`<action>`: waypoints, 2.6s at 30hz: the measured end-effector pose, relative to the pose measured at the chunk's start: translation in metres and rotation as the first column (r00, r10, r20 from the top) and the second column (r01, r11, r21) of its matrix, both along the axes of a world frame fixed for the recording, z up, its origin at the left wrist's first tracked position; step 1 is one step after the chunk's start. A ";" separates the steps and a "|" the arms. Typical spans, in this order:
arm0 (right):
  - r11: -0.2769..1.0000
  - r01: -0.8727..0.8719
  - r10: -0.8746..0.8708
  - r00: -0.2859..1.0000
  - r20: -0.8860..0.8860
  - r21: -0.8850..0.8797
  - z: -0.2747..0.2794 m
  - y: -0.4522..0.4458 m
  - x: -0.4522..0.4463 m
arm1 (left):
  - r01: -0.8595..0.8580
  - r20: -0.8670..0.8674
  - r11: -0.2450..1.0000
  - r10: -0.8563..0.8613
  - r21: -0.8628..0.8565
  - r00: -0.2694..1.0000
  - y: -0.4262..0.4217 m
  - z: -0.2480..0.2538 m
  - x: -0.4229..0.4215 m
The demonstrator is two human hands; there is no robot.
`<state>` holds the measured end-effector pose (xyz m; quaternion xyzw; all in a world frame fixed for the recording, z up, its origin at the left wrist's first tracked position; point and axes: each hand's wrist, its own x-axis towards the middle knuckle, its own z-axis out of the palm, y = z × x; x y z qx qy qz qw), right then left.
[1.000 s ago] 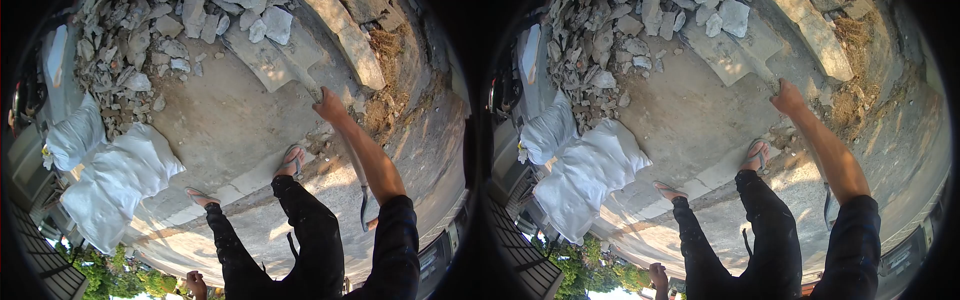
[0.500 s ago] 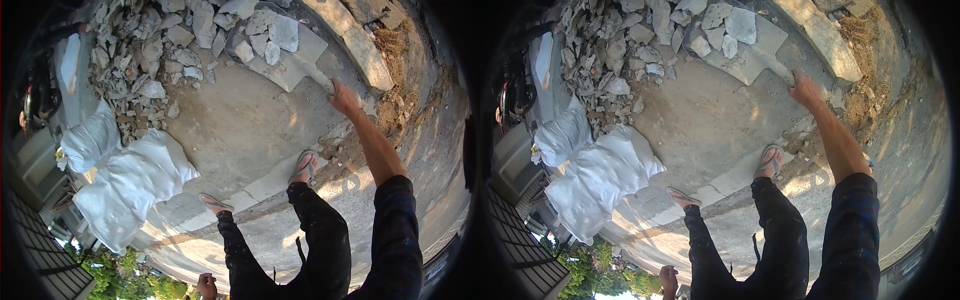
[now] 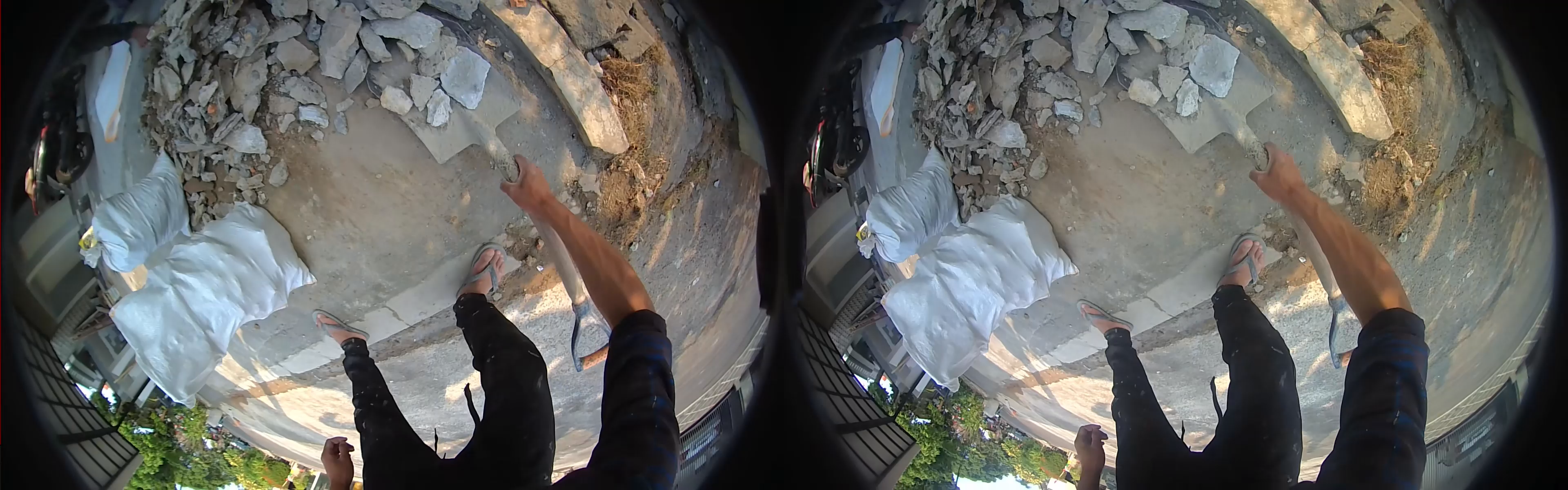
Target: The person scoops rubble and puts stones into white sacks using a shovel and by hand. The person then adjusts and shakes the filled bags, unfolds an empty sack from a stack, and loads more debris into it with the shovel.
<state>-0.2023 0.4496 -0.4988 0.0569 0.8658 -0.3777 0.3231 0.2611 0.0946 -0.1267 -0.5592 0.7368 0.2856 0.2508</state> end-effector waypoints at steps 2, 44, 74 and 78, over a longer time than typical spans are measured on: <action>1.000 0.001 -0.002 0.994 -0.107 -0.006 -0.013 0.001 0.008 | -0.078 -0.046 0.997 0.077 -0.015 0.996 -0.016 -0.009 0.018; 0.951 -0.310 0.302 0.925 0.232 0.000 0.636 -0.341 0.328 | -0.376 -0.592 0.907 0.410 0.188 0.694 -0.384 0.080 -0.091; 0.782 0.550 0.302 0.077 0.950 -0.293 0.650 -0.517 0.331 | -0.241 -0.287 0.362 0.911 0.900 0.297 -0.416 -0.036 -0.012; 0.762 0.545 0.318 0.155 0.935 -0.349 0.661 -0.499 0.333 | -0.215 -0.327 0.432 0.859 0.876 0.394 -0.429 -0.027 -0.012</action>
